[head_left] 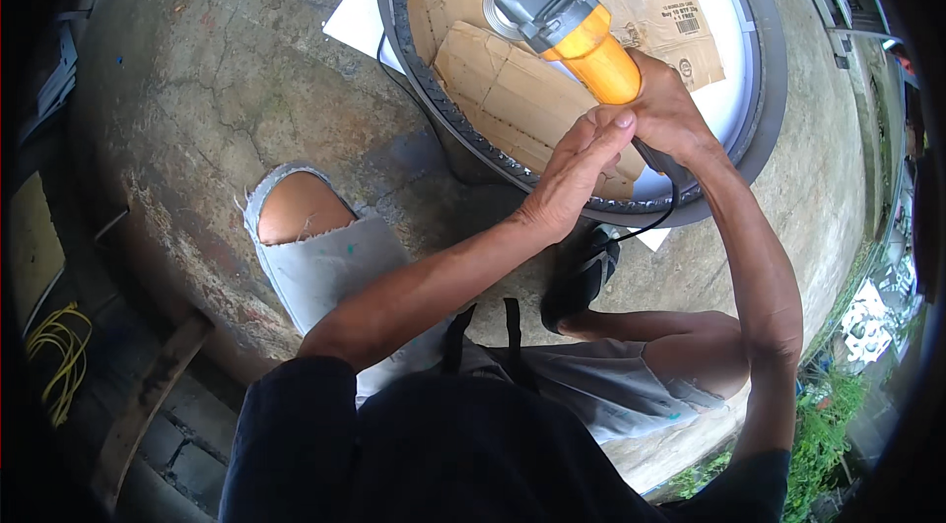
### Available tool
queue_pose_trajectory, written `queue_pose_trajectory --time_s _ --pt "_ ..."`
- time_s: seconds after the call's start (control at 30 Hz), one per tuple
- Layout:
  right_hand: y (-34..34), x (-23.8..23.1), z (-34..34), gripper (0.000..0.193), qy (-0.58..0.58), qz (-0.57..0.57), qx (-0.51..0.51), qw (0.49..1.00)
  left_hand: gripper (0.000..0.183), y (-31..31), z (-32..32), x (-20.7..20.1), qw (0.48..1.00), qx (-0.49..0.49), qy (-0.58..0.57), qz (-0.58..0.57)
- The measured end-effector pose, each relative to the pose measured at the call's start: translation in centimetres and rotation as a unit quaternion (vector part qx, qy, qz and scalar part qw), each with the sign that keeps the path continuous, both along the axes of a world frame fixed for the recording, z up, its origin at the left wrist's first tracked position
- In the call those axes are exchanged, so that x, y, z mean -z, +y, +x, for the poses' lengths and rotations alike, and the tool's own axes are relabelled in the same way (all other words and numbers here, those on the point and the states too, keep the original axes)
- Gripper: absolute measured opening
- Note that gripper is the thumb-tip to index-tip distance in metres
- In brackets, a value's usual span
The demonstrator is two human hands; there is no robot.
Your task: Using an angle grinder to clean or smooth the surface of a circular metal frame.
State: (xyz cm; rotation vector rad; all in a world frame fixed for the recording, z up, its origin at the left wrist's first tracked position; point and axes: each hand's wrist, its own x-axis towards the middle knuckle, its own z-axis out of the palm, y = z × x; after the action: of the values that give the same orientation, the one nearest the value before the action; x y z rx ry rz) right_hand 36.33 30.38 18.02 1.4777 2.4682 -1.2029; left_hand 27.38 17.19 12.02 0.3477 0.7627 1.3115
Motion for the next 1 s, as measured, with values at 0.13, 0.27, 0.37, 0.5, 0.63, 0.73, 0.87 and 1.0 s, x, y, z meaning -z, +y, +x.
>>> queue_pose_trajectory --time_s 0.13,0.27,0.37,0.5,0.63,0.73,0.87,1.0 --pt "2.1 3.0 -0.4 0.048 0.003 -0.008 -0.089 0.996 0.071 2.3 3.2 0.8 0.989 -0.108 -0.055 -0.091" --pt "3.8 5.9 -2.0 0.047 -0.052 -0.018 -0.114 0.992 0.074 4.0 3.7 2.7 0.966 -0.194 -0.093 -0.141" --pt "3.5 7.7 -2.6 0.045 -0.041 -0.026 -0.140 0.989 0.075 4.1 3.5 4.0 0.959 -0.226 -0.080 -0.153" --pt "2.4 8.1 -3.6 0.041 -0.082 0.017 -0.205 0.975 0.077 3.2 3.5 4.5 0.939 -0.263 -0.140 -0.172" --pt "2.0 8.9 -3.3 0.036 -0.040 0.010 -0.194 0.980 0.077 2.9 2.6 5.8 0.945 -0.246 -0.175 -0.122" --pt "1.6 9.6 -4.1 0.035 -0.075 0.020 -0.218 0.973 0.075 2.3 3.0 6.7 0.941 -0.246 -0.195 -0.129" --pt "1.0 10.0 -3.8 0.033 -0.057 0.048 -0.216 0.974 0.072 2.3 3.1 7.3 0.925 -0.280 -0.221 -0.133" --pt "0.6 10.4 -4.1 0.034 -0.076 0.057 -0.233 0.968 0.067 1.9 2.9 8.2 0.922 -0.288 -0.227 -0.123"
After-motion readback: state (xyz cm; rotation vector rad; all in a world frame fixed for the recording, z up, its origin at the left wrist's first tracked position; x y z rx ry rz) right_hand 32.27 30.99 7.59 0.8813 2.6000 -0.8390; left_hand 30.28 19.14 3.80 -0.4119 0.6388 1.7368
